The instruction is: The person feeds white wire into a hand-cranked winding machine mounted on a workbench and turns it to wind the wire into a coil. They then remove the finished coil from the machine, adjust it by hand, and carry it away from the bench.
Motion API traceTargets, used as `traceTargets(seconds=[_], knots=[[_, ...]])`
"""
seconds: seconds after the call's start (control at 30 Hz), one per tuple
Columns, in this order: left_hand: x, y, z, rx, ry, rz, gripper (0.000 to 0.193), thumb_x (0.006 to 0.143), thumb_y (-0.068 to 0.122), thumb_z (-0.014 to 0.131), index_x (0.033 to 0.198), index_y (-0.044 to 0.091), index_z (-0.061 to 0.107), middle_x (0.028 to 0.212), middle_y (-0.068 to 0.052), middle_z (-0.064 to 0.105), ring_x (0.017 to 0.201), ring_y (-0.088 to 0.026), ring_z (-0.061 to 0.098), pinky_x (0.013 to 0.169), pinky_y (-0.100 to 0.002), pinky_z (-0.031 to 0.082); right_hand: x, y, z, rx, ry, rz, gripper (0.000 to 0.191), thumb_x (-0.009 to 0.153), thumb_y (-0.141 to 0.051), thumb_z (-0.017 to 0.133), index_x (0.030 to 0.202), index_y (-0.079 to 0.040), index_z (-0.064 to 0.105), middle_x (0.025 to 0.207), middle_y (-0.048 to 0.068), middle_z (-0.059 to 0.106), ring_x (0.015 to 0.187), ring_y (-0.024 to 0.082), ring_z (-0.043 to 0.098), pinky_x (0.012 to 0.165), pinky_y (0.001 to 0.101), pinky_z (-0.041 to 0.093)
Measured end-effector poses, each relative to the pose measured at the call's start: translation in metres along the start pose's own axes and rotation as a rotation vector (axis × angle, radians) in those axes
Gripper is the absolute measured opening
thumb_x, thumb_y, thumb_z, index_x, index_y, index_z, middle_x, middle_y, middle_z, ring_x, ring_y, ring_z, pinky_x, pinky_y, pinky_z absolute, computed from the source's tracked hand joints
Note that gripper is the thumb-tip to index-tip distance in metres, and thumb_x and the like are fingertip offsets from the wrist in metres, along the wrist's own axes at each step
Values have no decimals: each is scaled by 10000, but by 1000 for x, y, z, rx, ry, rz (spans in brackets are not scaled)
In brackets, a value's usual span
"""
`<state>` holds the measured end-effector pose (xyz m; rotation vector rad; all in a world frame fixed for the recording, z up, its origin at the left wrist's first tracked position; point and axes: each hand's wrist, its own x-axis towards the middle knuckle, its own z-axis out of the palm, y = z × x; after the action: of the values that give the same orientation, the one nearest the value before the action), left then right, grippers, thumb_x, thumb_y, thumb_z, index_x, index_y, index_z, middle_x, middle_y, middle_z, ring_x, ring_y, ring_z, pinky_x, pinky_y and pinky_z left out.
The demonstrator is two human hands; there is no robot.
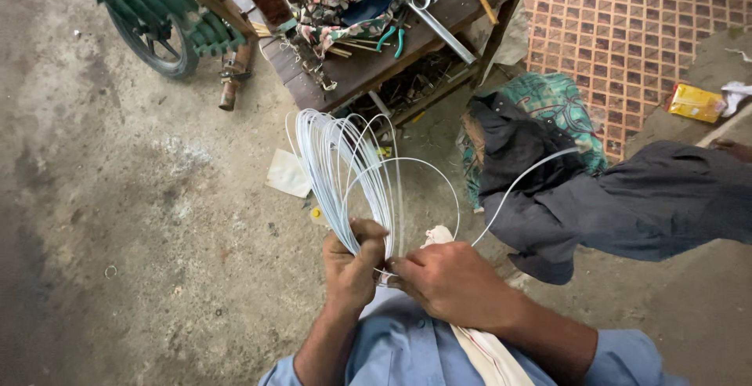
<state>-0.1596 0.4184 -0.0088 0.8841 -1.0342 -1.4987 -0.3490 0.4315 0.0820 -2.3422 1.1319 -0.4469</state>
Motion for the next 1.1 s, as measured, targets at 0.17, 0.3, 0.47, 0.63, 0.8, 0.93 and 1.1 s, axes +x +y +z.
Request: traceTargets(seconds=[0.17, 0.3, 0.47, 0.63, 0.8, 0.93, 1.1], knots=[[28, 18, 11, -439, -9, 132, 467, 1131, 327, 544, 733, 89, 486, 571, -7, 454, 442, -108, 384, 376, -276, 285, -8, 5, -12, -76, 589, -203, 315, 920, -334, 675, 1012, -35, 633, 897, 153, 642, 828, 356, 633, 728, 468, 493], [49, 41, 14, -568, -22, 207, 510, 1093, 454, 485, 745, 86, 430, 576, -21, 365, 462, -136, 317, 406, -300, 256, -44, 28, 4, -11, 746, -126, 339, 977, -410, 812, 952, -100, 676, 927, 24, 639, 821, 234, 624, 747, 397, 528], [70, 50, 31, -628, -174, 336, 553, 1114, 488, 458, 727, 95, 411, 567, -23, 344, 475, -153, 312, 423, -314, 268, -30, 67, 57, 1232, 5, 382, 651, 830, -496, 801, 1245, -19, 651, 1136, 82, 680, 819, 160, 580, 726, 326, 484], [70, 38, 52, -588, -220, 334, 582, 1094, 524, 466, 715, 86, 407, 588, -45, 371, 522, -180, 352, 472, -346, 315, 2, 63, 67, 1678, 262, 271, 818, 846, -486, 791, 1429, -2, 482, 1267, 100, 637, 1125, 165, 652, 1003, 335, 521], [59, 37, 56, -412, -371, 345, 585, 1112, 510, 481, 716, 85, 405, 671, -65, 434, 648, -208, 416, 756, -410, 437, 11, 62, 48, 1905, 572, 221, 700, 827, -340, 807, 1340, 27, 503, 1204, 127, 654, 1094, 239, 681, 966, 374, 516], [45, 32, 50, -79, -435, 279, 555, 1098, 477, 459, 707, 82, 449, 932, -149, 594, 846, -264, 563, 909, -433, 475, 22, 82, 32, 1844, 862, 521, 390, 876, -196, 715, 1210, -53, 574, 930, 99, 661, 800, 210, 649, 729, 378, 529], [19, -3, 27, -291, -360, 78, 272, 1009, 293, 630, 941, 38, 566, 1035, -171, 655, 1155, -341, 585, 1071, -534, 434, 5, 110, 8, 1784, 880, 246, 196, 1051, -259, 699, 1042, -76, 627, 652, 2, 518, 445, 98, 442, 424, 296, 385]])
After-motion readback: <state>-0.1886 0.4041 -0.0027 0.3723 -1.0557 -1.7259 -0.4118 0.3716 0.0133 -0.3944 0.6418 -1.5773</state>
